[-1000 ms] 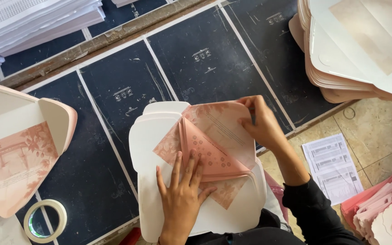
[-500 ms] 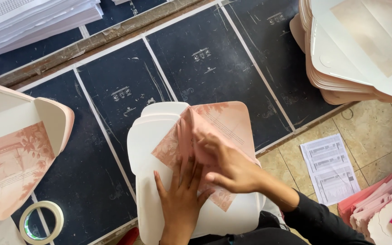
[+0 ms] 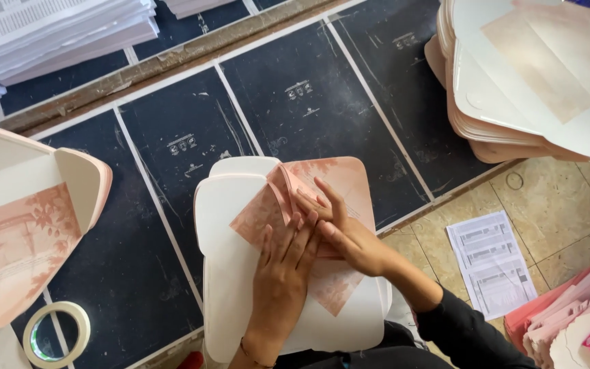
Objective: The person repeatedly folds pink printed paper sheets into triangular shapes and places them into white triangular containers. The person handles the paper by hand, folds it multiple times, and stacks the finished items on the table.
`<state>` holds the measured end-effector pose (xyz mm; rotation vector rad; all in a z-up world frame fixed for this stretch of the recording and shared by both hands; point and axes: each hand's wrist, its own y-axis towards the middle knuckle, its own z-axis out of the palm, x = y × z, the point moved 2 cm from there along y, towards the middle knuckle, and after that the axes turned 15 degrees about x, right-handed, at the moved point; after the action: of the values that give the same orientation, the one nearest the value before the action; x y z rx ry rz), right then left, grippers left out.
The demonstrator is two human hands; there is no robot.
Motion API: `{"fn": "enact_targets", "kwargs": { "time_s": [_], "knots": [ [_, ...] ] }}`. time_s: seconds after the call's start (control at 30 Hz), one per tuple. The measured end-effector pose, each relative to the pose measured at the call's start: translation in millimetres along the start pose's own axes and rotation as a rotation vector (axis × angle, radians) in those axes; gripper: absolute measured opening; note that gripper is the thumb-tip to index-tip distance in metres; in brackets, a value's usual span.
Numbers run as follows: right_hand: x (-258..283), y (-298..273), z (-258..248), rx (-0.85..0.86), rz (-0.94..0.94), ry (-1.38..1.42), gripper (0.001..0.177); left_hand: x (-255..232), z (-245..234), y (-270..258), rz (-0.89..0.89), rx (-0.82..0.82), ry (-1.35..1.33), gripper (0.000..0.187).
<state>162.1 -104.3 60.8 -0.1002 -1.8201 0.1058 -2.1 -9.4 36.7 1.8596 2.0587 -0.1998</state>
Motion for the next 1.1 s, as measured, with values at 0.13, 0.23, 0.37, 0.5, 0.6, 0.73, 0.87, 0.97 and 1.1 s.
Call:
{"fn": "enact_targets", "kwargs": {
  "time_s": [0.13,0.23,0.37,0.5,0.6,0.73,0.87,0.97,1.1],
  "knots": [
    [7,0,-20,0.048,0.029,-0.024,0.067,-2,-10,9,0.017,-0.043,0.048,0.06],
    [-31,-3,-46,-0.204,0.039,-0.379,0.053,-6,-19,15,0.019,-0.109,0.036,0.039],
    [-103,-14,-76,-0.538,0.381,-0.884,0.056,-12,-35,15,0.047,-0.281,0.077,0.023],
    [-118,-19,-83,-0.563,0.443,-0.808,0.056,-11,-40,6,0.046,-0.334,0.077,0.023],
    [-112,-15,-85,-0.544,0.46,-0.792,0.052,-15,-39,1,0.014,-0.284,0.106,0.027],
    [-96,-10,-88,-0.524,0.461,-0.699,0.053,-20,-34,-15,-0.012,-0.22,0.116,0.034],
    [-55,-1,-77,-0.44,0.335,-0.303,0.031,-18,-14,-39,-0.128,-0.08,0.178,0.047],
    [-23,7,-49,-0.34,0.046,-0.223,0.022,-12,2,-53,-0.182,0.013,0.173,0.054],
    [3,13,-15,-0.238,-0.038,-0.325,0.026,-8,19,-64,-0.217,0.059,0.139,0.061]
  ]
}}
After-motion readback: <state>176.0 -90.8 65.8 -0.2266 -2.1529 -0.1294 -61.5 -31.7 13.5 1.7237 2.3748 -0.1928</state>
